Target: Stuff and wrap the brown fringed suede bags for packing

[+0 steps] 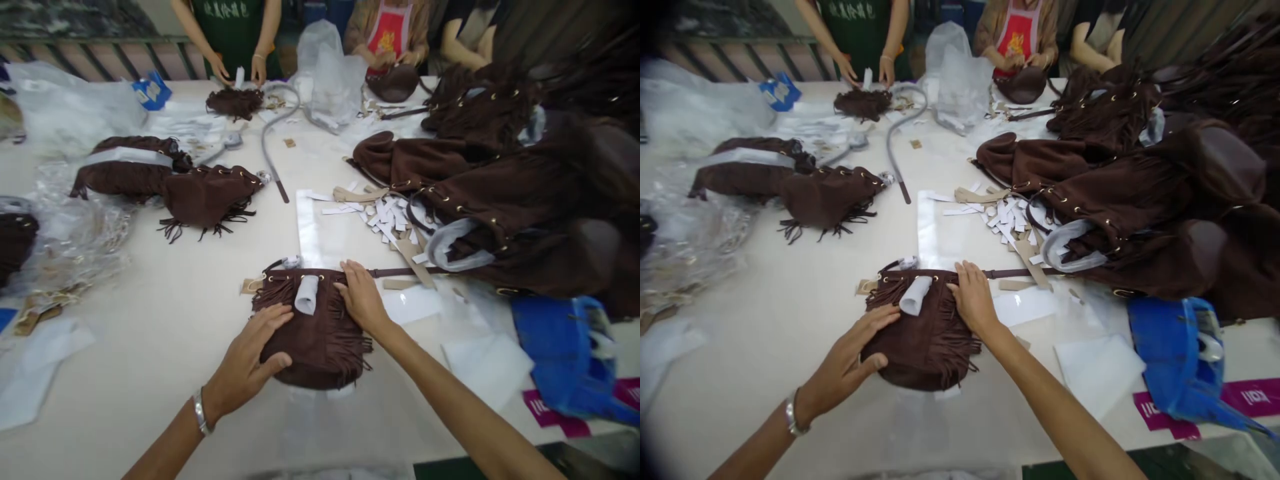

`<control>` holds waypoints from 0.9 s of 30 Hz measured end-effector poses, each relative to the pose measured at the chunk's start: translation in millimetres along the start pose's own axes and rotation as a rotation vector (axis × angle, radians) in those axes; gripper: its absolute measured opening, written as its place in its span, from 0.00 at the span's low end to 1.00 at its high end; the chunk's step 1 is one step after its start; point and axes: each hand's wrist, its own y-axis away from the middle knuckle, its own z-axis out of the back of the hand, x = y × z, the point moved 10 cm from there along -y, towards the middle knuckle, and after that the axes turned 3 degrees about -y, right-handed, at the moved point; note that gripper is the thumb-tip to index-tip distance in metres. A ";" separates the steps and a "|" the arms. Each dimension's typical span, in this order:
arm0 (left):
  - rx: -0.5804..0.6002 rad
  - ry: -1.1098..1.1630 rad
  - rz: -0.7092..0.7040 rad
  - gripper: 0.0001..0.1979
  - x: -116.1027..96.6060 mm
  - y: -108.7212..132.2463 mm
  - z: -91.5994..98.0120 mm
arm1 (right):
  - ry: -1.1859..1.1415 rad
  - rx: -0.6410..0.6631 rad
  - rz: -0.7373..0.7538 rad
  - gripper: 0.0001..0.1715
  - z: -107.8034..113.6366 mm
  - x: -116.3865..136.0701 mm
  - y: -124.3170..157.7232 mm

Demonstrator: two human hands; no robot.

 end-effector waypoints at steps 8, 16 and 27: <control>-0.217 -0.036 -0.018 0.18 -5.1 17.1 -4.5 | -0.096 0.328 0.130 0.38 22.2 104.2 86.5; -0.369 -0.345 -0.239 0.18 -50.2 119.1 -53.4 | -0.136 0.307 0.092 0.22 6.9 90.9 83.6; -0.106 -0.635 -0.296 0.37 -68.8 102.6 -144.6 | -0.168 0.196 0.092 0.16 61.9 86.0 51.6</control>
